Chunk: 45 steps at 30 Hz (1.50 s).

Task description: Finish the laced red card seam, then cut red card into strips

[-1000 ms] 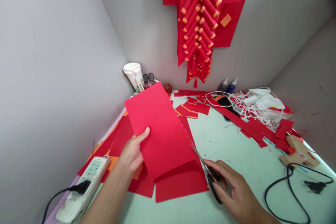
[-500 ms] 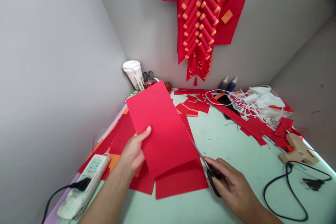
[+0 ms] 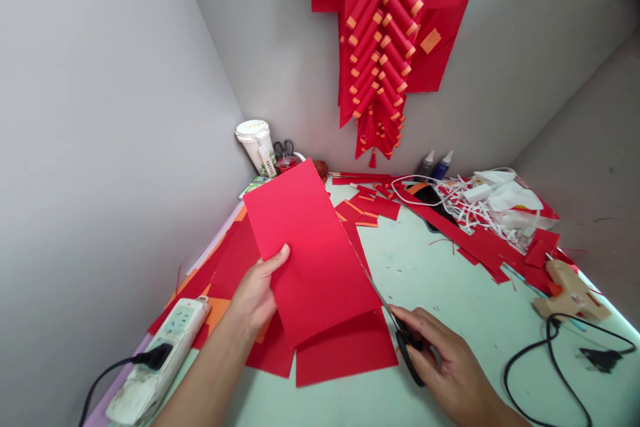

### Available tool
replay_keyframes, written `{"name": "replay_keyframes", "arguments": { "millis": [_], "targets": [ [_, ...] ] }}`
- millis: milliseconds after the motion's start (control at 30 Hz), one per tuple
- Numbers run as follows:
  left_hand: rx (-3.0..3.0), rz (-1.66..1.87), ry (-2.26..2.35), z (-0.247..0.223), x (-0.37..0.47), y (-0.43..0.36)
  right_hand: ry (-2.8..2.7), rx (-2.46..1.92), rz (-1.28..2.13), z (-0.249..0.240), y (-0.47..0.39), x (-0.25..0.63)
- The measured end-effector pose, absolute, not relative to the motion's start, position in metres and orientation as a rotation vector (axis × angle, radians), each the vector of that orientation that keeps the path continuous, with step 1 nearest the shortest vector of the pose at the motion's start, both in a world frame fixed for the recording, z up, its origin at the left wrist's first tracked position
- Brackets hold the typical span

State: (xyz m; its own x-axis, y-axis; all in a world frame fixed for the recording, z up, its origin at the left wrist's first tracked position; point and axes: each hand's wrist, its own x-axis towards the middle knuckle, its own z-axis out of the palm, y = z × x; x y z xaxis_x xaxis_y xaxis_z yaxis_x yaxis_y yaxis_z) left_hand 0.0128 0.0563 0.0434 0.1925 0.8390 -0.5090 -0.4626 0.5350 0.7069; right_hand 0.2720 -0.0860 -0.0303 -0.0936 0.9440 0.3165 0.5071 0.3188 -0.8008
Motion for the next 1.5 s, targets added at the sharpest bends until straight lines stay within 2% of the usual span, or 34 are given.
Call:
{"name": "replay_keyframes", "arguments": {
  "millis": [467, 1067, 1500],
  "targets": [
    [0.598, 0.893, 0.977, 0.045, 0.010, 0.049, -1.515, -1.332, 0.823, -0.022, -0.084, 0.272],
    [0.646, 0.961, 0.933, 0.052, 0.002, 0.052, -1.539, -1.244, 0.979, -0.015, -0.086, 0.276],
    [0.667, 0.966, 0.920, 0.048, 0.007, 0.051, -1.525, -1.236, 0.918, -0.013, -0.087, 0.273]
  ]
}}
